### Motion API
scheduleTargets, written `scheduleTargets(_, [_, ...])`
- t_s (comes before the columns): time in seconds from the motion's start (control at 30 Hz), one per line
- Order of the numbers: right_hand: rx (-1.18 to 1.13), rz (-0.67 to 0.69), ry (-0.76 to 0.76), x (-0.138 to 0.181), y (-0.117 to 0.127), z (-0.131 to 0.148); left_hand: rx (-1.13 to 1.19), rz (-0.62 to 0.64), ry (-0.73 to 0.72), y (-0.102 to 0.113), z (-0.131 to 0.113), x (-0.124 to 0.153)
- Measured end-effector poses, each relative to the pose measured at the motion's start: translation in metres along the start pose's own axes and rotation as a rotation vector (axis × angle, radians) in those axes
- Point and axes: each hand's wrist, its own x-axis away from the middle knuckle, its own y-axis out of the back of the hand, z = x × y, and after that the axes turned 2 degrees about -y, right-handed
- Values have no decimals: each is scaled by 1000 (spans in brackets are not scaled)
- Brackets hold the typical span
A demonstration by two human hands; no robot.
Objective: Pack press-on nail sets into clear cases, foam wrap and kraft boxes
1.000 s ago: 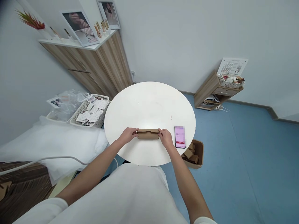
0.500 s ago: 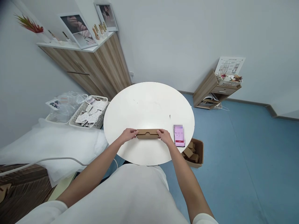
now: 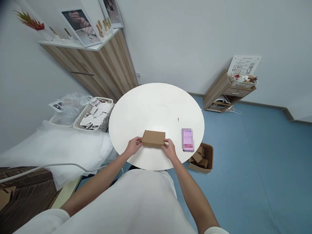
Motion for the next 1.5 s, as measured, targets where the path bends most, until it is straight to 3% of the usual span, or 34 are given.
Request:
scheduleTargets(0.2, [33, -91, -9, 13, -21, -23, 4, -5, 69, -17, 16, 19])
scheduleTargets(0.4, [83, -203, -140, 25, -35, -34, -177, -28, 151, -11, 26, 16])
scheduleTargets(0.53, [113, -227, -240, 28, -39, -39, -178, 58, 113, -9, 36, 12])
scheduleTargets(0.73, [-122, -231, -289, 26, -52, -36, -69, 70, 74, -12, 46, 12])
scheduleTargets(0.9, [-145, -175, -347, 27, -54, -32, -123, 137, -56, -4, 52, 11])
scheduleTargets(1.07, [82, -193, -340, 30, -51, -28, -177, 79, -57, 6, 55, 4])
scheduleTargets(1.2, [174, -212, -272, 31, -60, -20, -147, 172, -69, 11, 52, -3])
scheduleTargets(1.3, [135, -234, -228, 32, -71, -17, -156, 216, -106, 12, 50, -5])
scheduleTargets(1.5, [-17, -257, -251, 35, -77, -21, -216, 176, -121, 5, 50, 3])
